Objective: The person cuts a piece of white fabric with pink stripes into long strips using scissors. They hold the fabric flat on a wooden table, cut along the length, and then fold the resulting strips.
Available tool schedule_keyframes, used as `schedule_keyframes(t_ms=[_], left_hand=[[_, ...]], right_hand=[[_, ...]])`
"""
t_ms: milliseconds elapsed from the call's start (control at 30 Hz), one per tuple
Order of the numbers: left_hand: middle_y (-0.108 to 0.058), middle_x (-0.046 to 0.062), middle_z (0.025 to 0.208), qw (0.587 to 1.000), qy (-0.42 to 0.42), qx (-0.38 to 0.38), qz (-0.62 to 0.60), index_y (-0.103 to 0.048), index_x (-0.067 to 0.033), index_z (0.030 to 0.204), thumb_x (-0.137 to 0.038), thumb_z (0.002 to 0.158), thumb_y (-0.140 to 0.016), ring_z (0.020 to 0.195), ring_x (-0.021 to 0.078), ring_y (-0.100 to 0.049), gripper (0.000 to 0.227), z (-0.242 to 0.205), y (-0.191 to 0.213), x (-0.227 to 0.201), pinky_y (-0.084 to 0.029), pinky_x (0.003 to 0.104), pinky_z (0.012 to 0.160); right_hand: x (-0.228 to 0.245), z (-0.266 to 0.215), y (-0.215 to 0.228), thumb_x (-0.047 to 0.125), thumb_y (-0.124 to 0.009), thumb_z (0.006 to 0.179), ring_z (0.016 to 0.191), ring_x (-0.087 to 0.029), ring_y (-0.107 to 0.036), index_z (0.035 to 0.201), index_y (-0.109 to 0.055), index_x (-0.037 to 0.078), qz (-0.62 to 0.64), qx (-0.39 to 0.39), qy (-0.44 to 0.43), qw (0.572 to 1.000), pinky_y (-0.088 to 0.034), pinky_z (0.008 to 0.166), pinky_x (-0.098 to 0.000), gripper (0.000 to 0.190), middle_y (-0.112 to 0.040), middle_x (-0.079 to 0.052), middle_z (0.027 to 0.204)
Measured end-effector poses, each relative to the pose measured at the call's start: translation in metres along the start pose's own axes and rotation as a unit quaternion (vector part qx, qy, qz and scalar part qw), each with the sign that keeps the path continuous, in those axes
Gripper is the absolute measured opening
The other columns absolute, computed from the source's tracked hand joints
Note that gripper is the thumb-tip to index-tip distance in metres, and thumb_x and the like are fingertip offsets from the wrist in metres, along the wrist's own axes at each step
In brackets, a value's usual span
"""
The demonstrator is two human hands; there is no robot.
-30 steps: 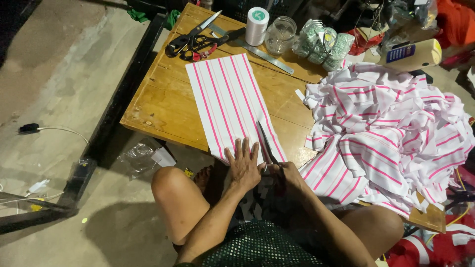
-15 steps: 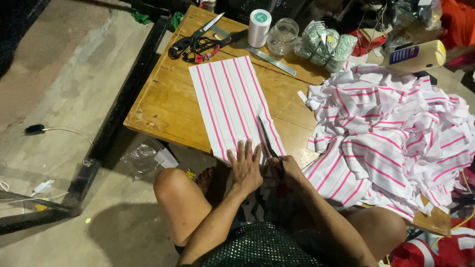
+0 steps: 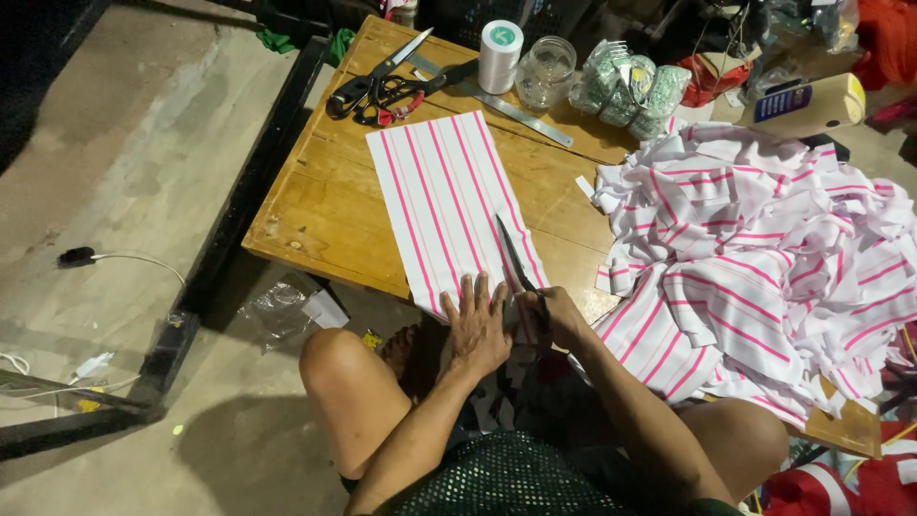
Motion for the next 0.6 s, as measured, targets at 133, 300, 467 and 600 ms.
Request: schedule_keyframes(t_ms=[133, 300, 467, 600], left_hand=[[-0.014, 0.022, 0.168, 1.000, 0.000, 0.013, -0.014, -0.021, -0.0169, 0.162, -0.038, 0.086, -0.062, 0.155, 0.0451, -0.006, 0.089, 0.003, -0.005, 0.002, -0.005, 0.078, 0.114], [-0.015, 0.021, 0.168, 0.999, 0.011, 0.003, -0.038, -0.027, -0.0175, 0.160, -0.040, 0.087, -0.063, 0.156, 0.0447, -0.005, 0.084, 0.011, -0.020, 0.005, -0.001, 0.078, 0.114], [-0.014, 0.019, 0.170, 1.000, 0.010, 0.002, -0.015, -0.051, -0.0127, 0.147, -0.043, 0.090, -0.057, 0.156, 0.0428, -0.003, 0.064, 0.002, -0.001, 0.000, -0.001, 0.076, 0.115], [-0.016, 0.020, 0.169, 1.000, 0.014, 0.006, -0.026, -0.056, -0.0108, 0.143, -0.042, 0.089, -0.059, 0.156, 0.0429, -0.004, 0.062, 0.004, -0.002, 0.001, -0.001, 0.076, 0.115]], right_hand=[[0.046, -0.023, -0.006, 0.035, -0.082, 0.078, 0.038, -0.021, -0.054, 0.069, -0.063, -0.004, 0.054, 0.003, -0.010, 0.998, -0.041, 0.034, -0.0283, 0.044, -0.046, -0.008, 0.049], [0.079, -0.027, -0.009, 0.043, -0.083, 0.070, 0.052, -0.023, -0.055, 0.075, -0.068, -0.004, 0.021, 0.000, -0.037, 0.999, -0.044, 0.044, -0.0316, 0.050, -0.050, -0.013, 0.059], [0.082, -0.033, -0.013, 0.038, -0.082, 0.070, 0.048, -0.022, -0.056, 0.067, -0.066, -0.001, 0.017, -0.012, -0.005, 1.000, -0.044, 0.041, -0.0302, 0.042, -0.050, -0.011, 0.053], [0.030, 0.027, -0.004, 0.039, -0.083, 0.072, 0.032, -0.030, -0.056, 0.070, -0.066, -0.005, 0.027, 0.006, -0.015, 1.000, -0.048, 0.027, -0.0372, 0.047, -0.056, -0.022, 0.052]])
Point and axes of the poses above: each hand's wrist, its own z-axis towards the middle knuckle, its own y-axis out of the back of the hand, x = y × z, the point moved 10 cm from there along z, towards the middle knuckle
